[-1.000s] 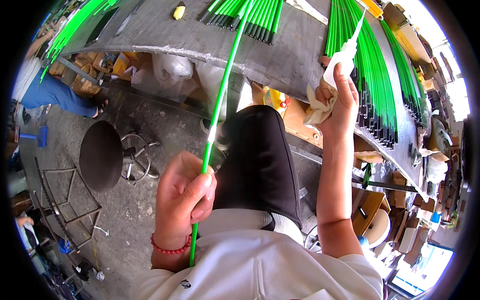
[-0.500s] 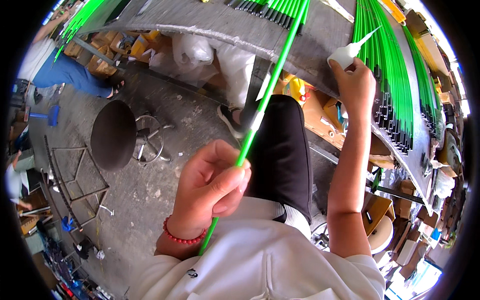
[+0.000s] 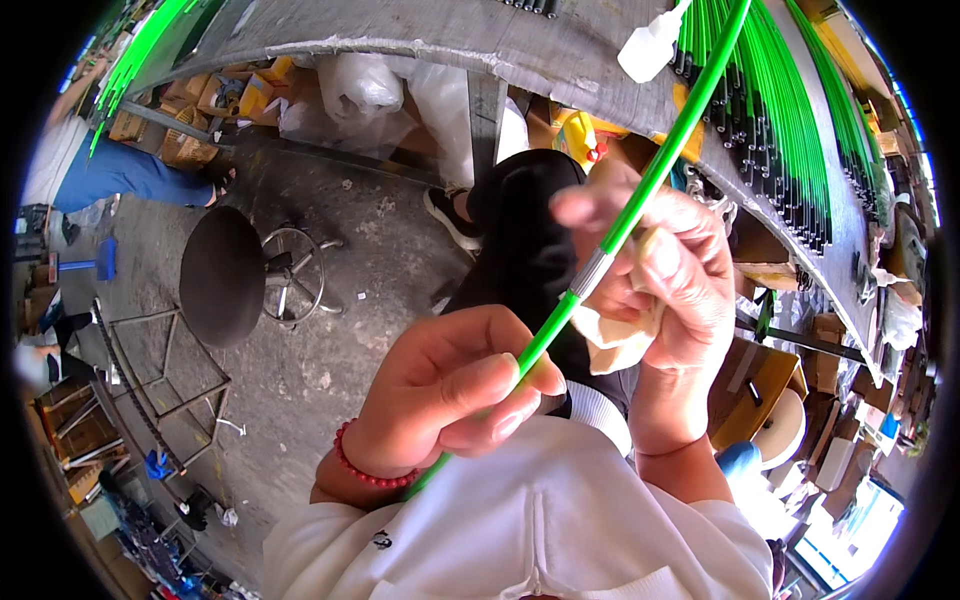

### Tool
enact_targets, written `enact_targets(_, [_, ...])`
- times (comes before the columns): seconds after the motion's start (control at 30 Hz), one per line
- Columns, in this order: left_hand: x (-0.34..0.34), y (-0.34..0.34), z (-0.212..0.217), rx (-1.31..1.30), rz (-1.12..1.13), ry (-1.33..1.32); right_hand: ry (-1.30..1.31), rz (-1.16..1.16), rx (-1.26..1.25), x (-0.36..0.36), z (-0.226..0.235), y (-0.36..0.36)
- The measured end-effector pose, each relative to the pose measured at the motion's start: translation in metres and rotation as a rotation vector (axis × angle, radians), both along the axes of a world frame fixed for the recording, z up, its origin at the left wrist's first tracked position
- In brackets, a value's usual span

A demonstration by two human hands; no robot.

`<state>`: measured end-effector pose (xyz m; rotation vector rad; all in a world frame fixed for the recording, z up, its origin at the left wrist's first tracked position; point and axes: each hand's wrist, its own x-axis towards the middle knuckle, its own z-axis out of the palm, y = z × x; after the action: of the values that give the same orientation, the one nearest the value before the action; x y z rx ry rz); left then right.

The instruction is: The person applies a liquid substance from a small bottle to the ends of green rods, then slides white sleeves onto the ends and wipes them with a cloth.

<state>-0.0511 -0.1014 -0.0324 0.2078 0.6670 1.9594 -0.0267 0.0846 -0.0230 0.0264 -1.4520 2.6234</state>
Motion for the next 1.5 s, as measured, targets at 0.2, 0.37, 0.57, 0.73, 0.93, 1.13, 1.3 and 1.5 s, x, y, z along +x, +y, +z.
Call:
enact_targets(0.2, [0.008,0.004,0.004,-0.035,-0.014,0.022,0.064,0.002,-0.010,0.007,-0.010,-0.008])
enact_targets(0.37, [0.014,0.007,0.005,-0.063,-0.021,-0.016,0.096,-0.031,0.067,0.012,-0.012,-0.009])
enact_targets(0.57, [0.016,0.007,0.003,-0.101,-0.021,0.095,0.030,-0.022,0.035,0.020,-0.011,-0.008])
enact_targets(0.73, [0.019,0.010,-0.009,-0.285,0.059,0.186,-0.155,-0.071,0.130,0.027,-0.023,-0.011])
enact_targets(0.93, [0.017,0.010,-0.017,0.089,-0.195,-0.194,0.099,0.121,-0.053,0.023,-0.028,0.003])
enact_targets(1.13, [0.022,0.010,-0.021,0.068,-0.155,-0.143,0.029,0.126,0.066,0.025,-0.025,0.000])
enact_targets(1.3, [0.023,0.010,-0.016,-0.123,-0.049,0.029,-0.029,0.123,-0.010,0.028,-0.028,-0.003])
enact_targets(1.5, [0.022,0.020,-0.034,-0.323,0.037,0.135,-0.288,0.112,-0.117,0.030,-0.046,0.000])
